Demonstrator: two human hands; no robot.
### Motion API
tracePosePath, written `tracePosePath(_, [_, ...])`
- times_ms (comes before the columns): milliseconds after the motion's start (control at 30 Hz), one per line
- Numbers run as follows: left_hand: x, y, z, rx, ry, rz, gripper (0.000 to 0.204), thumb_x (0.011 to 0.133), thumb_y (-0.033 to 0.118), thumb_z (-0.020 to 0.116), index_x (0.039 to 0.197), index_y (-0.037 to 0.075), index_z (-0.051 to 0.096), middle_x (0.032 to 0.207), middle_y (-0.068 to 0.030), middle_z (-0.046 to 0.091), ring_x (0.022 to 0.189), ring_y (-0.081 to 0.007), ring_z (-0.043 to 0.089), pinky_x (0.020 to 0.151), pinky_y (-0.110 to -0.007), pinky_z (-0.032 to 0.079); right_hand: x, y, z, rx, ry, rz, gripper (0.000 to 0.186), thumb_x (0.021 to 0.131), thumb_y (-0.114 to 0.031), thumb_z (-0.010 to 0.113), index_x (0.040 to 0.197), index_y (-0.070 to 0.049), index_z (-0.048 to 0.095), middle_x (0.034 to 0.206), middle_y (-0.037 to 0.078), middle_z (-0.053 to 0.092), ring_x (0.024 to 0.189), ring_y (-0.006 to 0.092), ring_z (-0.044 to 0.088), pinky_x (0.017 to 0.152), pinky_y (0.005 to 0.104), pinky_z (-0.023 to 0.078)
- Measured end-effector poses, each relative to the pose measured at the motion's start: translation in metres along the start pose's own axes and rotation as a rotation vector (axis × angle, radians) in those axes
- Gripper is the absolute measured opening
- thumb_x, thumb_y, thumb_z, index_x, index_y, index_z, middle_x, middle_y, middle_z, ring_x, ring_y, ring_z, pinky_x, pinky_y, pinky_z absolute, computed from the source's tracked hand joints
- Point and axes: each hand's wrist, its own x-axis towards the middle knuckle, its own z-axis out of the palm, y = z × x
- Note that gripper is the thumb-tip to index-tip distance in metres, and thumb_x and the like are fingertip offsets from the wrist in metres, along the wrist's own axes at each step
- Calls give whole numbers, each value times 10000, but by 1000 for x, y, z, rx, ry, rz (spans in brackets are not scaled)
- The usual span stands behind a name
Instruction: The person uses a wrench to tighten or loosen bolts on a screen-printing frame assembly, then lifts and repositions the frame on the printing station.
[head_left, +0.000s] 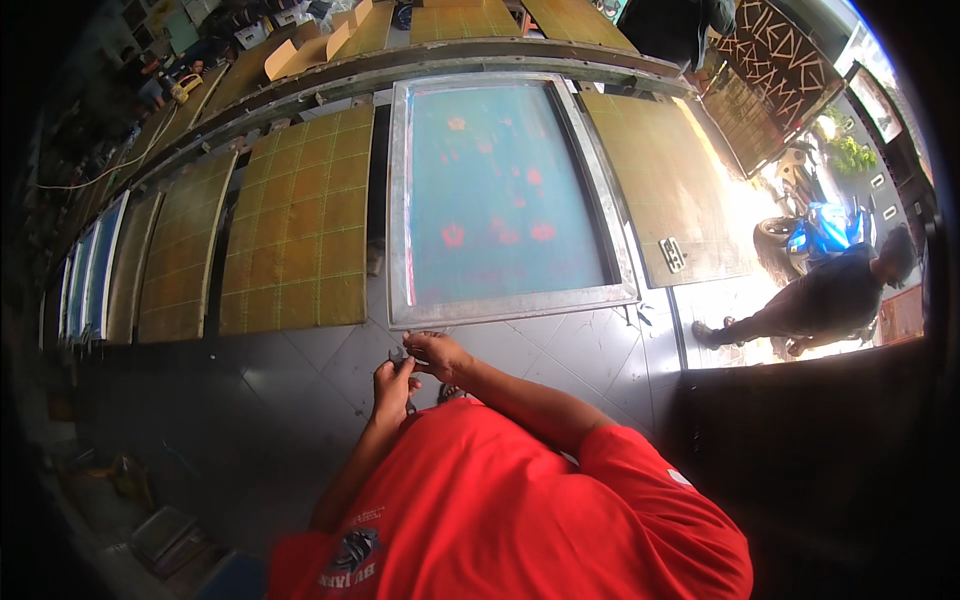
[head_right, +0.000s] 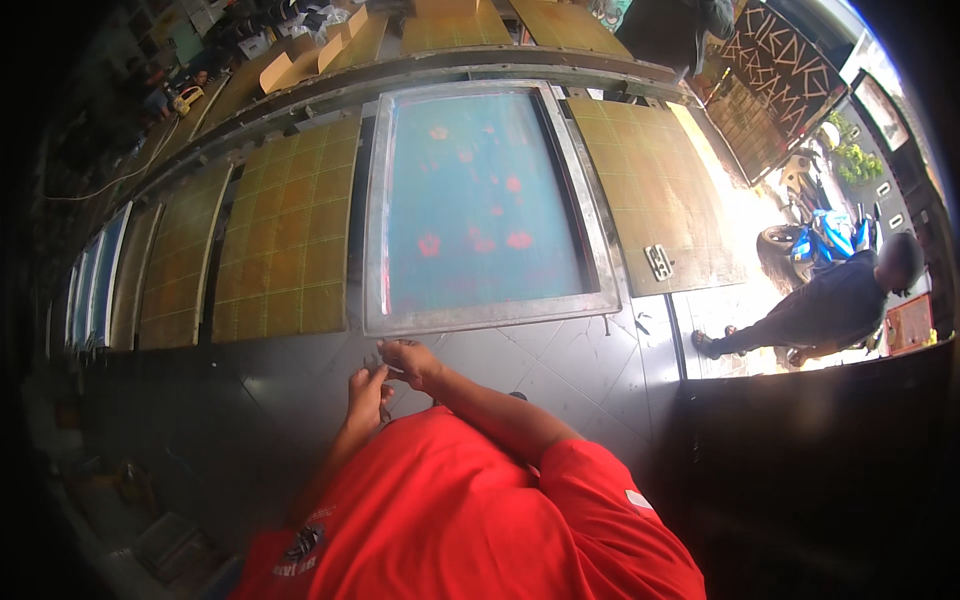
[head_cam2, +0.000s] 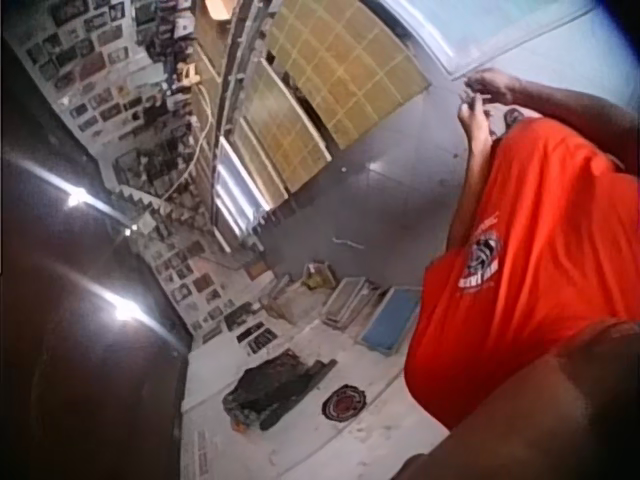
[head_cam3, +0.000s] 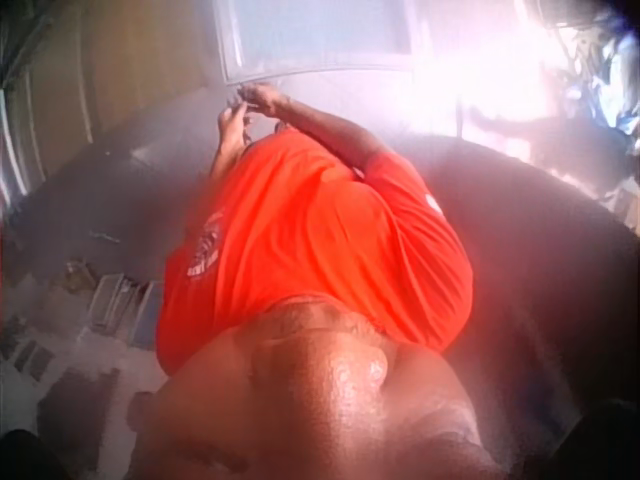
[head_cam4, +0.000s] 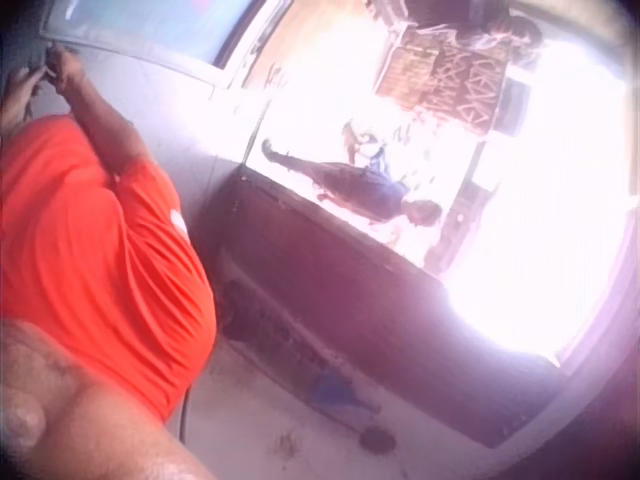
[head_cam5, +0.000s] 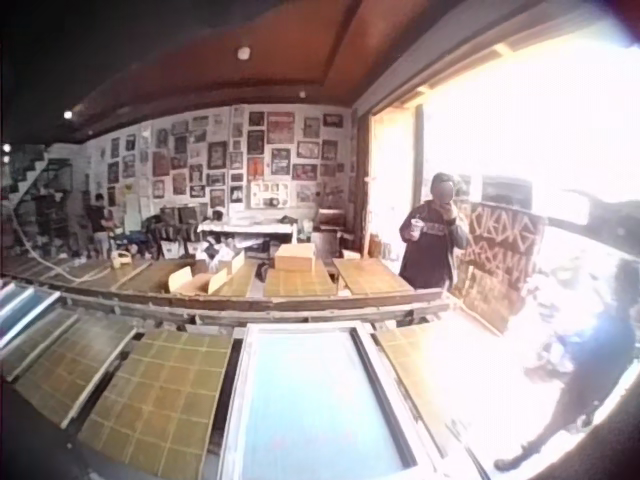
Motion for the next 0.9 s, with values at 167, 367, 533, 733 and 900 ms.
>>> tracePosePath(167, [6,-13,-7,-269,-83,-173,200,964,239,496,907,54,544,824,-79,628,531,-100,496,421,-214,332,1,-2,-11,57,-219,15,207,926,-246,542,1007,-60,582,916,26,580,792,166,534,700,314,481])
tracePosePath(367, [-5,-2,3,-303,-41,-137,173,931,227,566,930,56,534,817,-68,612,543,-92,474,422,-211,329,1,-3,-10,-69,-143,-44,258,923,-262,543,1054,-42,577,934,46,577,831,179,547,716,320,471])
tracePosePath(533, [3,-17,-1,-215,37,-62,156,913,199,592,932,54,537,817,-64,617,519,-87,466,424,-202,326,9,-4,-10,-197,-23,-17,279,932,-265,549,1085,-34,580,1051,50,587,975,194,560,760,344,480])
tracePosePath(733, [8,-25,-12,-374,-81,-202,182,941,249,544,930,68,544,849,-70,589,545,-92,422,440,-223,328,4,-8,-13,-63,-236,-15,240,903,-217,603,1069,-45,599,1044,48,606,967,179,566,825,309,452])
tracePosePath(900, [0,-9,4,-253,-65,-126,179,942,223,547,946,45,536,813,-67,603,511,-97,444,417,-217,318,9,-8,-10,-122,-193,-48,174,883,-227,644,833,-77,573,753,17,561,682,143,548,556,297,450])
